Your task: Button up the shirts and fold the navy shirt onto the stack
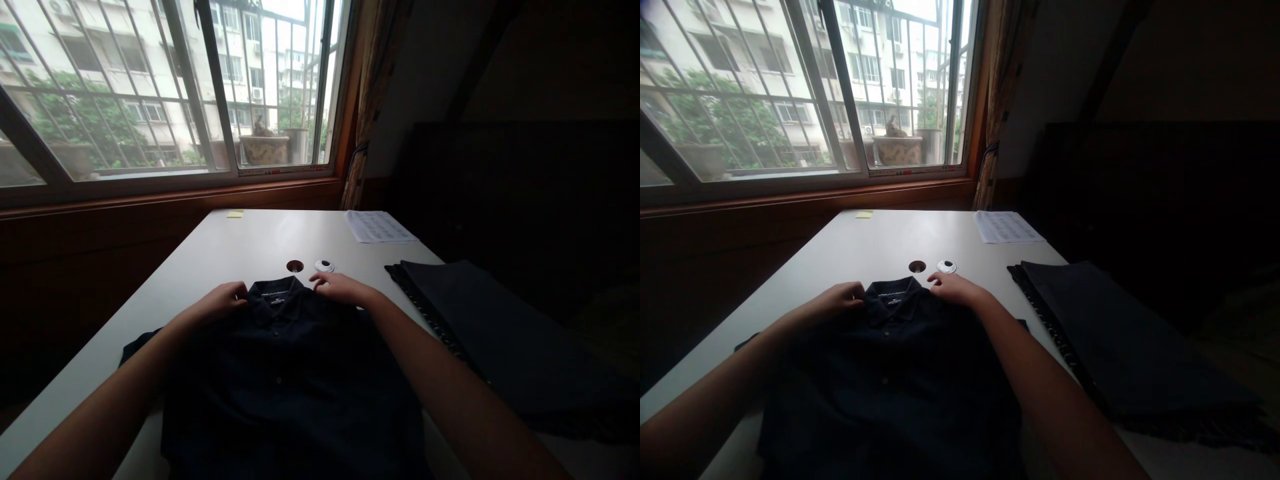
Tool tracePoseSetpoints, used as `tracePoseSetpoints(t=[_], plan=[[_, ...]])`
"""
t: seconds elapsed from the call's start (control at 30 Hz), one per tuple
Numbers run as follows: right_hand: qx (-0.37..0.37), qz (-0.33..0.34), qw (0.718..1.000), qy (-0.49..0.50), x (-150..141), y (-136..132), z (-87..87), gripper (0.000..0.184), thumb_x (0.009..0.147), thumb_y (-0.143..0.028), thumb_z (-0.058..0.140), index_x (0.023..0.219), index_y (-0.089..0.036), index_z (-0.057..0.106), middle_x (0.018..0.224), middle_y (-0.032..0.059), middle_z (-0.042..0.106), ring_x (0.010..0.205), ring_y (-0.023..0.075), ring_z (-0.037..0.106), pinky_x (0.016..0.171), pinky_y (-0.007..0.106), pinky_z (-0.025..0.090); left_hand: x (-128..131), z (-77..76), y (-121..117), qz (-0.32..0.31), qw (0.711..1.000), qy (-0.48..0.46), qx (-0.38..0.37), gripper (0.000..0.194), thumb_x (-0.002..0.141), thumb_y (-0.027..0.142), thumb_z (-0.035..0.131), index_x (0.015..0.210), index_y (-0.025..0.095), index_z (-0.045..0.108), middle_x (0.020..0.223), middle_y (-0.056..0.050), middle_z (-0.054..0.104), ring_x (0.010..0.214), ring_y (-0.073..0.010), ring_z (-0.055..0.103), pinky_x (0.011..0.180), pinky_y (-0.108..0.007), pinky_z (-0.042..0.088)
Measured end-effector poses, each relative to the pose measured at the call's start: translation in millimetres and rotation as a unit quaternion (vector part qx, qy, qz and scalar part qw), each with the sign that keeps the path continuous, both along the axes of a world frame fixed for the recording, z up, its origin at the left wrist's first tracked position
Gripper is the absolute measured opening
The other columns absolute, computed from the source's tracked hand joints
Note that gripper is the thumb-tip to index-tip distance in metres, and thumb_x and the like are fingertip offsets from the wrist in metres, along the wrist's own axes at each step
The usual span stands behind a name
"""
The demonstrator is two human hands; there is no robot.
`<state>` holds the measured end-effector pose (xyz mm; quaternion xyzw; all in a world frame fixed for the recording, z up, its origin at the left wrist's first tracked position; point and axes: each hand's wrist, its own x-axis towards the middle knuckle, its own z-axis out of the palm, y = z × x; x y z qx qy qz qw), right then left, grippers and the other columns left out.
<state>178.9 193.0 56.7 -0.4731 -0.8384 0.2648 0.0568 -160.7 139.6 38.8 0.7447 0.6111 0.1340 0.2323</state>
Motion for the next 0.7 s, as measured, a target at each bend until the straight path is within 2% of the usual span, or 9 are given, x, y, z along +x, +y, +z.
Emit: tracePoseSetpoints(t=[0.1,0.2,0.33,0.5,0.7], plan=[[0.014,-0.021,0.999,-0.021,-13,10,-10.1,0.052,0.083,-0.038,0.071,0.129,-0.020,0.059,0.119,0.0106,0.069,0.100,0.0227,0.067,0.083,0.027,0.050,-1,-1.3,9,0.021,1.000,-0.002,0.023,0.021,0.080,0.037,0.057,0.089,0.019,0.065,0.093,-0.006,0.069,0.087,-0.0245,0.065,0.073,-0.031,0.050],[0.032,-0.039,0.997,-0.052,-21,18,-19.8,0.051,0.075,-0.038,0.079,0.121,-0.021,0.064,0.114,0.0102,0.070,0.101,0.0255,0.067,0.080,0.029,0.049,-4,-1.7,19,0.046,0.997,0.001,0.067,0.019,0.083,0.034,0.054,0.092,0.019,0.062,0.097,-0.008,0.067,0.091,-0.0244,0.063,0.078,-0.033,0.050],[0.079,-0.075,0.991,-0.080,-24,35,-23.2,0.037,0.084,-0.043,0.070,0.114,-0.022,0.066,0.112,0.0108,0.071,0.101,0.0272,0.067,0.077,0.031,0.048,-3,-7.5,35,0.075,0.989,0.015,0.128,0.016,0.087,0.030,0.052,0.094,0.019,0.060,0.101,-0.009,0.064,0.094,-0.0243,0.061,0.083,-0.035,0.049],[0.150,-0.108,0.978,-0.099,-22,55,-27.5,0.027,0.095,-0.041,0.057,0.116,-0.025,0.065,0.116,0.0102,0.070,0.105,0.0272,0.066,0.082,0.033,0.047,8,-26.6,51,0.104,0.976,0.047,0.186,0.013,0.091,0.026,0.051,0.096,0.019,0.061,0.100,-0.010,0.062,0.098,-0.0255,0.058,0.090,-0.039,0.047],[0.203,-0.117,0.966,-0.108,-12,60,-43.3,0.030,0.102,-0.043,0.045,0.121,-0.029,0.063,0.123,0.0073,0.065,0.104,0.0228,0.066,0.084,0.030,0.047,14,-41.9,53,0.109,0.963,0.092,0.230,0.017,0.093,0.025,0.051,0.106,0.020,0.062,0.108,-0.012,0.059,0.108,-0.0301,0.050,0.094,-0.043,0.044]])
